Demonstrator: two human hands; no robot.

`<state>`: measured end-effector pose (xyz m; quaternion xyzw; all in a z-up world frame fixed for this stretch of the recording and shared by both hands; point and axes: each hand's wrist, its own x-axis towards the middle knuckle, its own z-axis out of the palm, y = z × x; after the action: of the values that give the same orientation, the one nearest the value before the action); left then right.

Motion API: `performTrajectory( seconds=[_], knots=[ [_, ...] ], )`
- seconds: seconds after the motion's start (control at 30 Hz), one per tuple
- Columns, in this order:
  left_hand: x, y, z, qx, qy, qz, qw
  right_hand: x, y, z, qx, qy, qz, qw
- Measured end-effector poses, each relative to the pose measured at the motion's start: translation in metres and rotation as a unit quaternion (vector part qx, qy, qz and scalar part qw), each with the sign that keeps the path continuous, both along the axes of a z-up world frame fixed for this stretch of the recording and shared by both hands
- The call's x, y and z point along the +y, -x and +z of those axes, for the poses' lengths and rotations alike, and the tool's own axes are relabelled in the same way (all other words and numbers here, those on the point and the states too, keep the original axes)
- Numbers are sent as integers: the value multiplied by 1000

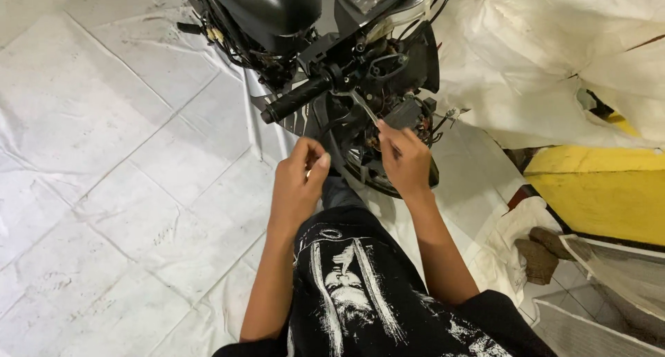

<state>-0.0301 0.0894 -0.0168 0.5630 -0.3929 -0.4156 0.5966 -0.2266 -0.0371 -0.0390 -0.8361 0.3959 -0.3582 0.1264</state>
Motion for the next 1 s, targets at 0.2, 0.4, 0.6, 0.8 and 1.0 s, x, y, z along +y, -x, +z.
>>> performTrajectory(
  seconds=[0.2, 0.4, 0.6, 0.8, 1.0],
  knots=[
    [8, -16, -4, -142, 50, 62, 987, -15, 3, -24, -35, 65, -4, 997],
    [-6, -36, -2, -265, 23, 138, 954, -15, 13, -40, -35, 55, 2, 998],
    [-35, -44, -41, -351, 110, 126, 921, -14, 10, -64, -87, 55, 4, 995],
    [-40, -34, -52, -371, 101, 209, 899, -10, 13, -57, -39, 105, -25, 993],
    [-48, -33, -61, -414, 87, 215, 880, 7, 6, -61, -44, 54, 6, 998]
  ],
)
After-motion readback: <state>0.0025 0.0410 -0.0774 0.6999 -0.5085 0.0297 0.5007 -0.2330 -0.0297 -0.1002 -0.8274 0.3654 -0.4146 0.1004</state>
